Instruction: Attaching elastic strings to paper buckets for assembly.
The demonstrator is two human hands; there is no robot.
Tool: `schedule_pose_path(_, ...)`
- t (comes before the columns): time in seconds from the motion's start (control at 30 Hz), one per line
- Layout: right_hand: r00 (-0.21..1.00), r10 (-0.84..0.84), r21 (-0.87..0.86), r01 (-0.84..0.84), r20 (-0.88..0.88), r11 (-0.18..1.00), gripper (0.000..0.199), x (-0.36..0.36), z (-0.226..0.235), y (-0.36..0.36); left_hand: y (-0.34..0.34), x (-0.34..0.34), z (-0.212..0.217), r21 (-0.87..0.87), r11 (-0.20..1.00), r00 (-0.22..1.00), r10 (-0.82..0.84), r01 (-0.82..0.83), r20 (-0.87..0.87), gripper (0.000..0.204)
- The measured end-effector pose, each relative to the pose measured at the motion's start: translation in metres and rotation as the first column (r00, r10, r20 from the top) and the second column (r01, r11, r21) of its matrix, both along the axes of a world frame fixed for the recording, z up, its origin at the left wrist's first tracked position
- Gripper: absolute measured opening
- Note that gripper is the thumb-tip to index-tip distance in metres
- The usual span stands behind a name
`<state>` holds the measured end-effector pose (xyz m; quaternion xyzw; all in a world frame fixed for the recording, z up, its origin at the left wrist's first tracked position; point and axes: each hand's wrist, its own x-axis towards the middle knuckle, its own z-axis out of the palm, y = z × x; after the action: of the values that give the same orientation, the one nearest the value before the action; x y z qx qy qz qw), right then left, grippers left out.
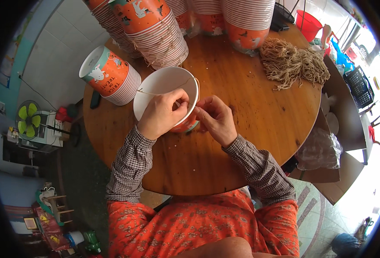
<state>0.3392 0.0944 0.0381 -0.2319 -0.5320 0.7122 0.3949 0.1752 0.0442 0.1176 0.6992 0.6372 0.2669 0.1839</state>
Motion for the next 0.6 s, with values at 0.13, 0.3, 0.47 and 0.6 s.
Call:
schedule_pose_path(0.13,0.996,-0.081,0.080,0.077,0.045,0.994,0.016,0.010,0.012,0.006,-0.007,0.002,0.009,0.178,0.984,0.998,0.014,-0.024,0.057,0.006)
schedule_pose_path(0.3,0.985,-0.164,0.391,0.131,0.050,0.911,0.018,0.012,0.022,0.006,-0.008,0.020,0.019,0.410,0.903,0.989,-0.085,0.127,-0.120,0.011)
schedule_pose_path(0.47,0.978,-0.202,0.427,0.163,0.047,0.889,0.016,0.010,0.013,0.002,-0.009,0.025,0.012,0.394,0.907,0.989,-0.143,0.146,-0.037,0.011)
schedule_pose_path(0.6,0.986,-0.151,0.219,0.162,-0.067,0.962,0.011,0.010,0.020,-0.001,-0.013,0.025,0.003,0.210,0.978,0.968,-0.045,-0.009,0.248,0.032)
